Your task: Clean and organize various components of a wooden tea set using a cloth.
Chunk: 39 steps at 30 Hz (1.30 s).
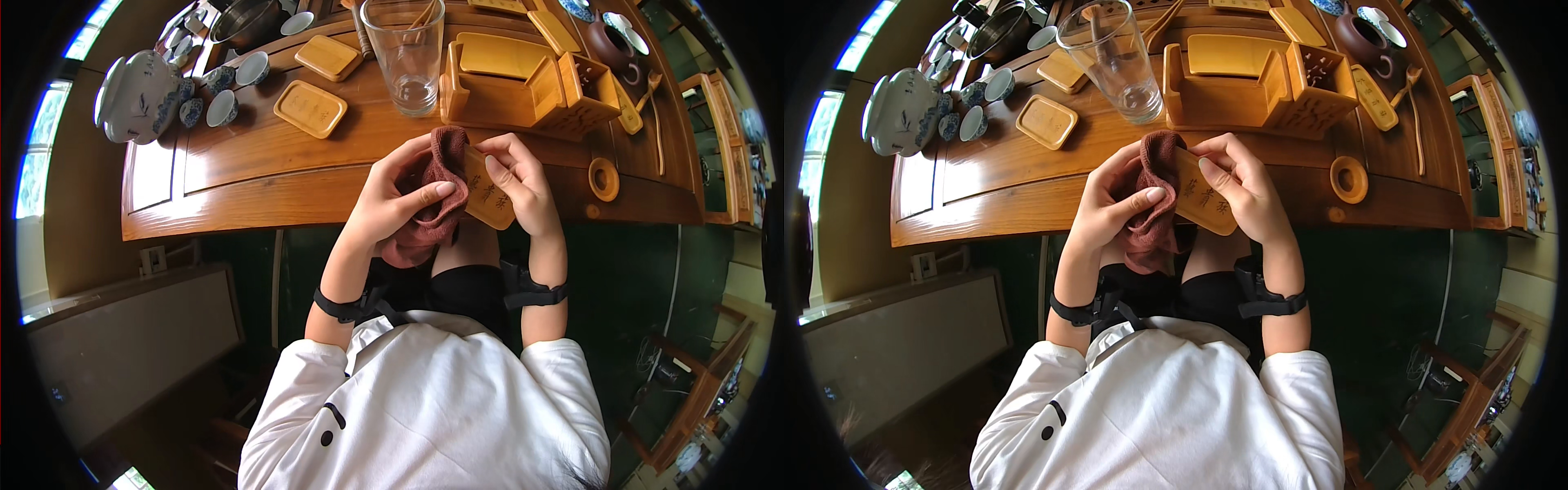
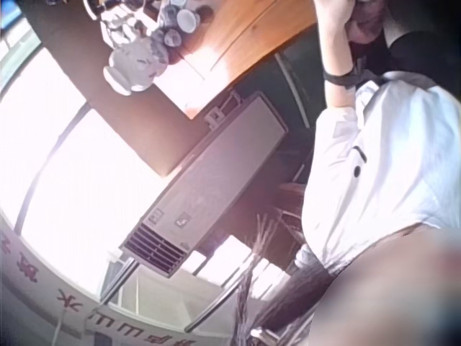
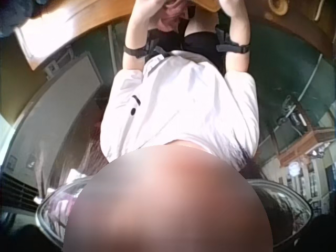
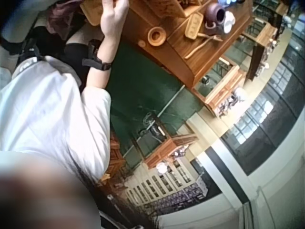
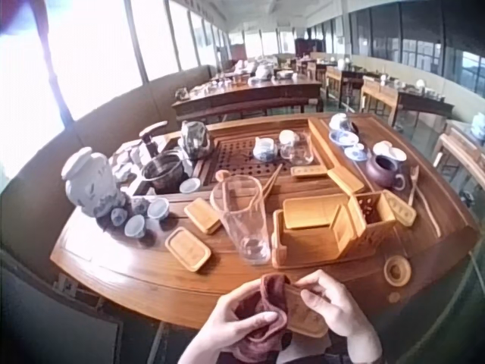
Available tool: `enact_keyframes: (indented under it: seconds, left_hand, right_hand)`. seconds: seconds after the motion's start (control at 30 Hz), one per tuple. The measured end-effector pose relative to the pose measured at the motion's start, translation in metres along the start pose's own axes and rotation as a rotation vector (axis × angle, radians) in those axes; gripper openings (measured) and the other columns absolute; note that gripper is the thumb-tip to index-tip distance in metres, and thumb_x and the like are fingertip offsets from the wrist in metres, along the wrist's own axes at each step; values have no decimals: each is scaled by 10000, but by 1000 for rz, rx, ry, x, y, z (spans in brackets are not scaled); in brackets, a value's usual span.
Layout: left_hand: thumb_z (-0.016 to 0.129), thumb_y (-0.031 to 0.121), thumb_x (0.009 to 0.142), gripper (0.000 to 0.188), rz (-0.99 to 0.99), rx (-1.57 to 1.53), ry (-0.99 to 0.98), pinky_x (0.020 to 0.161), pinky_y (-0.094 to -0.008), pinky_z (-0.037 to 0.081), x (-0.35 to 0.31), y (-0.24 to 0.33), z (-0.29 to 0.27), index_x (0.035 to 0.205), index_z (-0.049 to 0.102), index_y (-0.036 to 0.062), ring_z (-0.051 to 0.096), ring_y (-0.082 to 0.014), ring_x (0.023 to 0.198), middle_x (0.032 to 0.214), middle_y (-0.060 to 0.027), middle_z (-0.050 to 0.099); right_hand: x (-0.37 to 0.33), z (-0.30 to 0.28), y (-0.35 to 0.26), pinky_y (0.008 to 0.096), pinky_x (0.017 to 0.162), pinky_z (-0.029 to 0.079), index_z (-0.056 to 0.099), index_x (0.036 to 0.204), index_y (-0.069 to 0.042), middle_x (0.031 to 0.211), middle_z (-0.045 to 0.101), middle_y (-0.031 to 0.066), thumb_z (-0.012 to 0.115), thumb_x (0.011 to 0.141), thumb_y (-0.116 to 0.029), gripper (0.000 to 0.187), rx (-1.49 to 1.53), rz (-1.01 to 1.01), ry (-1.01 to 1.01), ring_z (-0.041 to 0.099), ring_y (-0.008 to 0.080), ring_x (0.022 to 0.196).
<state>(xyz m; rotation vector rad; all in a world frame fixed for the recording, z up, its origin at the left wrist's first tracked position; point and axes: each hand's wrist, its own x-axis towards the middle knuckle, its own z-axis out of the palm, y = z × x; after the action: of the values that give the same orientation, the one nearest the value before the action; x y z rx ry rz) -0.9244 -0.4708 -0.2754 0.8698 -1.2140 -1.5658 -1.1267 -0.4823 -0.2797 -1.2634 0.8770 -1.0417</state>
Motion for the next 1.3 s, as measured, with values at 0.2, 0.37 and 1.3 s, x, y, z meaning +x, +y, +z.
enact_keyframes:
  seconds: [0.2,0.37,1.3]
  left_hand:
    - [760,75,788,551,111,213,39,887,-273,474,1,-2,5,1269,504,-9,602,-116,976,1064,-80,647]
    - [722,67,822,394,106,250,146,781,-246,500,-1,-8,11,1173,560,-11,626,-99,855,925,-68,677]
    - [716,81,774,529,102,444,130,744,-276,495,-1,-3,12,1232,455,40,634,-151,815,886,-116,653]
  right_hand:
    - [-1,1,-2,241,833,445,551,1082,4,983,638,64,549,960,-158,203,-117,-29,-26,578,95,946]
    - [-2,0,-1,261,858,457,568,1069,10,977,638,69,560,951,-126,180,-92,-18,-83,593,106,952]
    - [-1,2,-2,282,845,478,557,1044,13,962,638,72,555,942,-91,145,-135,-46,-66,615,126,917]
